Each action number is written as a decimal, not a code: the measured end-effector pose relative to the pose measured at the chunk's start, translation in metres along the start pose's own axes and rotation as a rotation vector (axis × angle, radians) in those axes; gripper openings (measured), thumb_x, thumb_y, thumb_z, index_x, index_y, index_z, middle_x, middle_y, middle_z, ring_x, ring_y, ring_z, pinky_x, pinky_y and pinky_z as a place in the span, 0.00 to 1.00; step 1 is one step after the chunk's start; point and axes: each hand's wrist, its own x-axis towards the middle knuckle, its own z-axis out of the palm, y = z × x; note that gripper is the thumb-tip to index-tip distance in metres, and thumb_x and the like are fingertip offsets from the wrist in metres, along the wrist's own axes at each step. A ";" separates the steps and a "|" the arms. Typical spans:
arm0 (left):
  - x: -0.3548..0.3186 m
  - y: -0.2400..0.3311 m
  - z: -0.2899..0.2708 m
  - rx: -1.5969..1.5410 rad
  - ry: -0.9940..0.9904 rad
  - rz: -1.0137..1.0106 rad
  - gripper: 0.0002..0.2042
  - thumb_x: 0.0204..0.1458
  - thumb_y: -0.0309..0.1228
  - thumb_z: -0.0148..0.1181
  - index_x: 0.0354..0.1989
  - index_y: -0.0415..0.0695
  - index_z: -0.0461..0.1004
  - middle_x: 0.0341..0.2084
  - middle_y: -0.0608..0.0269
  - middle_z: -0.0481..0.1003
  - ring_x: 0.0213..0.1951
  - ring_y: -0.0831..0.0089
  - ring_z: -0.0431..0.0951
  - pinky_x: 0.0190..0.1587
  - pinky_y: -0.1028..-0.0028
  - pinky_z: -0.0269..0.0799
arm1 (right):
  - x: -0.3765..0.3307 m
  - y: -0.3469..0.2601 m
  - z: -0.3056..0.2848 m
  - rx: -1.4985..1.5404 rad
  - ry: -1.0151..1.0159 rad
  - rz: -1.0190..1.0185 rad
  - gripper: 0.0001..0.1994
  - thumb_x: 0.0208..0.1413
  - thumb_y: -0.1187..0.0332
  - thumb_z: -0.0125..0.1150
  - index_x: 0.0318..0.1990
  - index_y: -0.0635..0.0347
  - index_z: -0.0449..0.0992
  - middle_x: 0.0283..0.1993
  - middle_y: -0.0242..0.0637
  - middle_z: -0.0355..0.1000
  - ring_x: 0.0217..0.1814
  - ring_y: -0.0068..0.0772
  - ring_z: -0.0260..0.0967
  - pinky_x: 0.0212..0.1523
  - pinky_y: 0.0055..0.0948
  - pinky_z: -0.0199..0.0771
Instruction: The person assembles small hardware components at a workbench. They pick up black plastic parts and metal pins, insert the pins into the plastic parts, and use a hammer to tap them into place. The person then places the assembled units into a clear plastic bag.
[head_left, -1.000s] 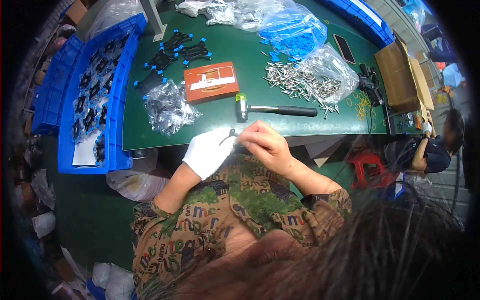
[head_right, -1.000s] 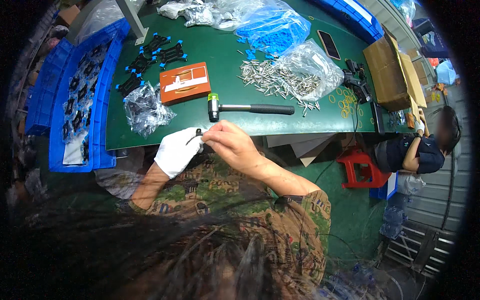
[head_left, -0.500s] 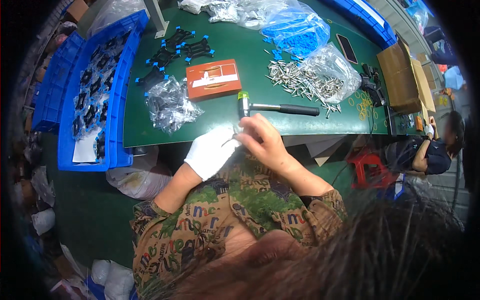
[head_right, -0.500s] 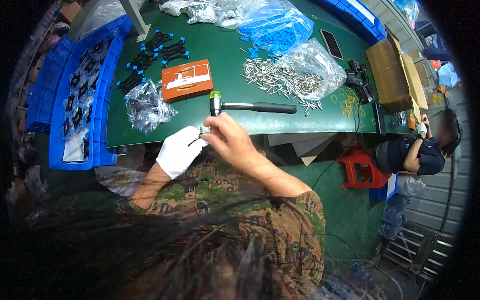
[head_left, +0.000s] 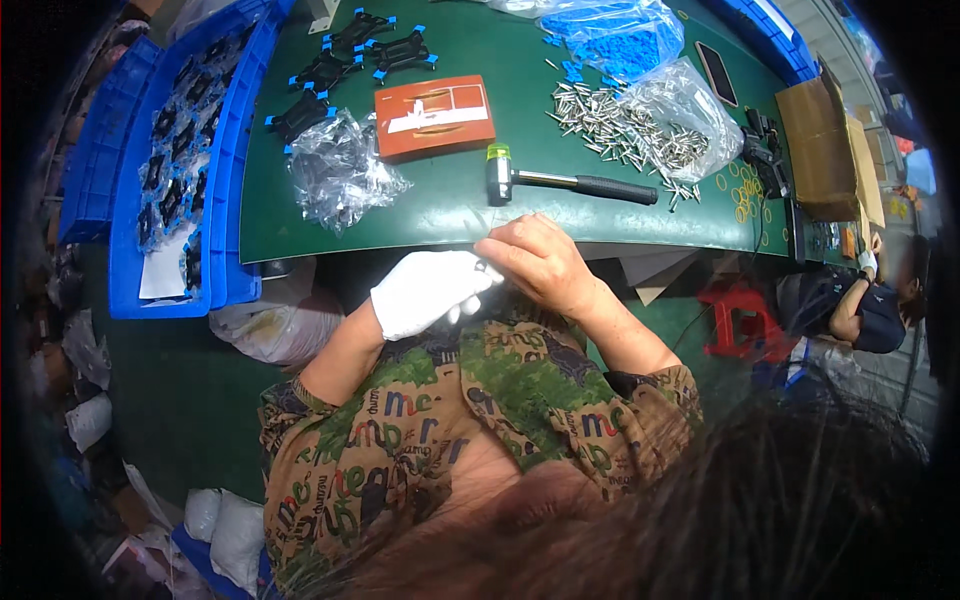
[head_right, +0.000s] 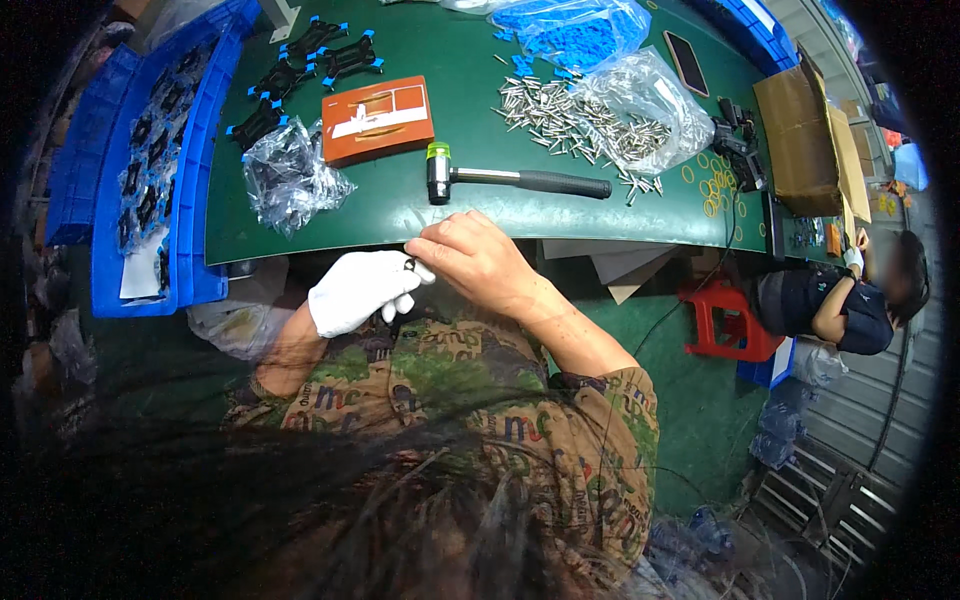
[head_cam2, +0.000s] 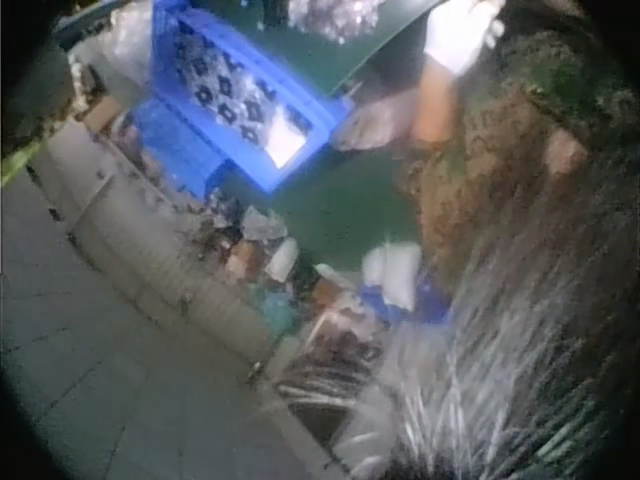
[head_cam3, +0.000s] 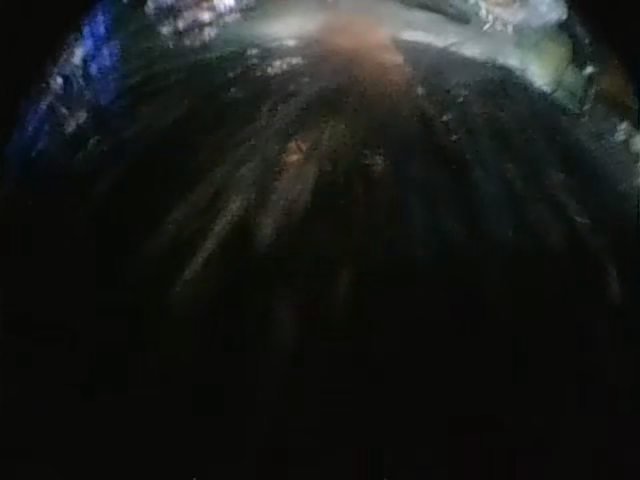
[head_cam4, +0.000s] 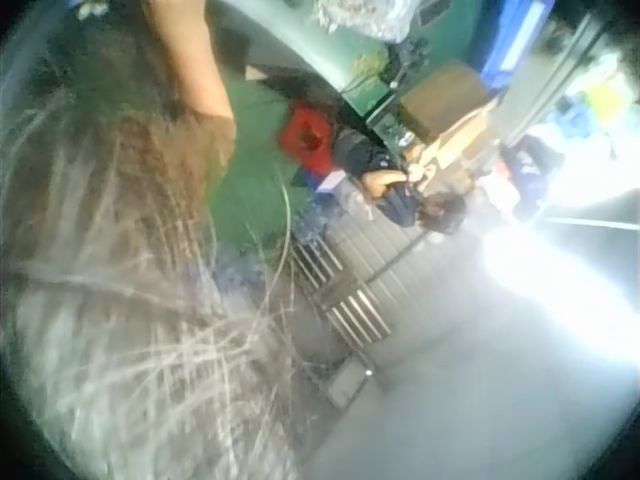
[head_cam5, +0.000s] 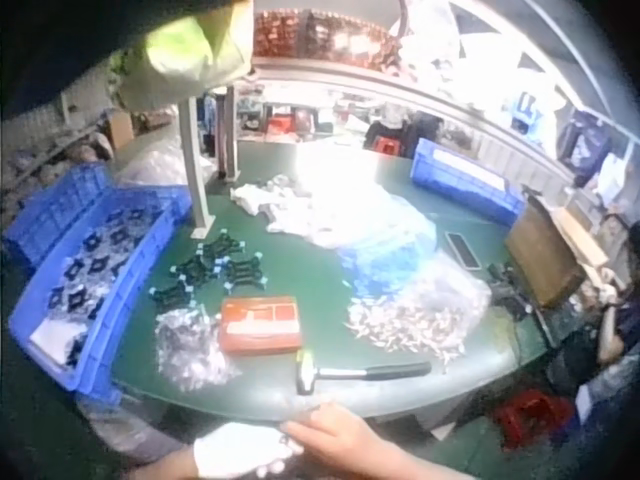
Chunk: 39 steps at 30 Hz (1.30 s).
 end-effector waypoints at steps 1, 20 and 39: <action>0.000 -0.002 0.000 0.012 -0.009 -0.009 0.13 0.64 0.35 0.56 0.46 0.39 0.81 0.23 0.67 0.77 0.22 0.82 0.72 0.27 0.79 0.69 | -0.001 0.001 0.001 -0.006 0.010 -0.005 0.16 0.45 0.78 0.68 0.44 0.60 0.78 0.38 0.36 0.74 0.36 0.39 0.73 0.35 0.36 0.72; 0.007 -0.028 0.006 0.161 0.038 0.089 0.11 0.64 0.35 0.56 0.45 0.43 0.82 0.23 0.69 0.77 0.23 0.80 0.73 0.28 0.77 0.69 | -0.028 -0.002 0.024 -0.101 0.065 0.041 0.14 0.46 0.74 0.64 0.43 0.59 0.78 0.38 0.33 0.74 0.37 0.34 0.72 0.38 0.33 0.72; 0.022 -0.021 0.000 0.160 0.069 0.109 0.16 0.65 0.41 0.52 0.46 0.44 0.82 0.24 0.66 0.78 0.21 0.80 0.72 0.28 0.78 0.71 | 0.058 0.196 -0.087 -0.494 -0.109 0.606 0.12 0.63 0.61 0.58 0.47 0.53 0.82 0.44 0.43 0.78 0.49 0.51 0.76 0.49 0.45 0.76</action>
